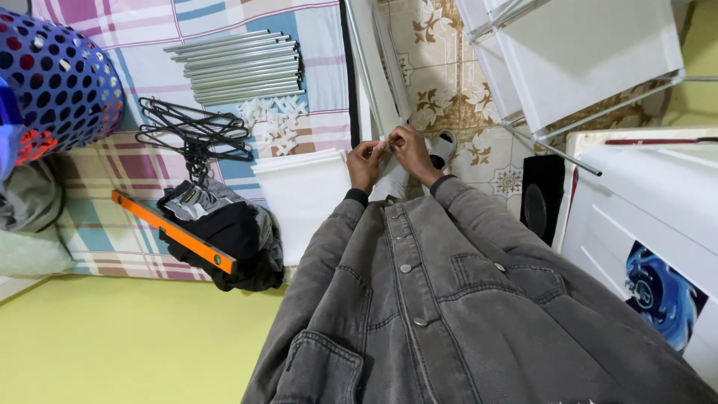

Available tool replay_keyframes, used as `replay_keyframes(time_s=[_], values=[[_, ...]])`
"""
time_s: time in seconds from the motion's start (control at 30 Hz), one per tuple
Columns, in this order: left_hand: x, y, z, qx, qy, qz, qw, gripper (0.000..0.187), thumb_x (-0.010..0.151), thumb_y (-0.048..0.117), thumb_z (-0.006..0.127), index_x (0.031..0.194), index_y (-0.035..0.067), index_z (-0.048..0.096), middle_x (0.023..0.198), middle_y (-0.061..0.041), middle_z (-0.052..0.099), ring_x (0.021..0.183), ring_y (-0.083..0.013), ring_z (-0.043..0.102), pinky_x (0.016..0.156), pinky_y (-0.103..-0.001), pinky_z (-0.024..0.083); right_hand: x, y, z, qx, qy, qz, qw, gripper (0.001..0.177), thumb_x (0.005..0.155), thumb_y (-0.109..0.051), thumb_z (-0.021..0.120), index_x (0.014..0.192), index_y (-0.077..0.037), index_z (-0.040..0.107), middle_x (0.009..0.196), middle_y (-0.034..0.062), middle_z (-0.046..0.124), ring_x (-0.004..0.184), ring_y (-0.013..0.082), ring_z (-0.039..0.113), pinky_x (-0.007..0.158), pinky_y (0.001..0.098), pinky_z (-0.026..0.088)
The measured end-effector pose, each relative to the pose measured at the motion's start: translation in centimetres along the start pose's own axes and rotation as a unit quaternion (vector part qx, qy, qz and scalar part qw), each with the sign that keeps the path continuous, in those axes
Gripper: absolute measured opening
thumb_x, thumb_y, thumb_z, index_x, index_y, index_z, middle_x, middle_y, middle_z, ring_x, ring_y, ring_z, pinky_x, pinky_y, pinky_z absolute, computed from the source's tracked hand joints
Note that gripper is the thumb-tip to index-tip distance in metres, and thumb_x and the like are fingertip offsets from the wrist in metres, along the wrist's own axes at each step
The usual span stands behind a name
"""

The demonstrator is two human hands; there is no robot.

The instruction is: The person assembles a storage rack by connecting metal poles with plastic joints, sliding the poles through fabric shelf panels, and attaching the assembled tiers to the frame structure.

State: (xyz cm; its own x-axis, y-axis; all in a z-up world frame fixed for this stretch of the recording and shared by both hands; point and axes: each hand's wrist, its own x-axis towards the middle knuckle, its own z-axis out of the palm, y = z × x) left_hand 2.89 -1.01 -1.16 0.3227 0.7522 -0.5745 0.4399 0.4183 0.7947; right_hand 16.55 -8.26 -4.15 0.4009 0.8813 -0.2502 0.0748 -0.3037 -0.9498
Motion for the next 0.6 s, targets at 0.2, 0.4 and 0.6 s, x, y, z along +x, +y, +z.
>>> replay_keyframes(time_s=[0.2, 0.4, 0.6], values=[[-0.4, 0.6, 0.5, 0.007, 0.016, 0.041, 0.999, 0.023, 0.094, 0.022, 0.076, 0.097, -0.001, 0.077, 0.089, -0.007, 0.077, 0.081, -0.0105, 0.071, 0.074, -0.025, 0.057, -0.1, 0.7, 0.2, -0.01, 0.014, 0.069, 0.997, 0.016, 0.094, -0.005, 0.07, 0.107, 0.002, 0.065, 0.106, 0.0156, 0.068, 0.095, 0.0242, 0.074, 0.078, 0.032, 0.059], [-0.1, -0.3, 1.9, -0.04, 0.022, -0.026, 0.999, 0.023, 0.094, 0.021, 0.077, 0.099, -0.001, 0.076, 0.085, -0.01, 0.075, 0.075, -0.0111, 0.068, 0.068, -0.026, 0.056, -0.7, -2.3, -1.6, 0.138, -0.018, 0.209, 0.968, 0.033, 0.105, -0.032, 0.063, 0.11, 0.0, 0.07, 0.096, 0.0089, 0.073, 0.086, 0.0131, 0.069, 0.076, 0.0276, 0.057], [-0.1, -0.3, 4.0, 0.019, 0.045, 0.017, 0.999, 0.021, 0.093, 0.021, 0.077, 0.096, 0.0, 0.076, 0.082, -0.01, 0.077, 0.073, -0.0132, 0.074, 0.065, -0.028, 0.058, -0.1, -4.7, -3.7, 0.058, -0.005, 0.18, 0.982, 0.03, 0.102, -0.029, 0.067, 0.096, 0.0, 0.074, 0.087, 0.0047, 0.075, 0.079, 0.0099, 0.07, 0.071, 0.0262, 0.056]])
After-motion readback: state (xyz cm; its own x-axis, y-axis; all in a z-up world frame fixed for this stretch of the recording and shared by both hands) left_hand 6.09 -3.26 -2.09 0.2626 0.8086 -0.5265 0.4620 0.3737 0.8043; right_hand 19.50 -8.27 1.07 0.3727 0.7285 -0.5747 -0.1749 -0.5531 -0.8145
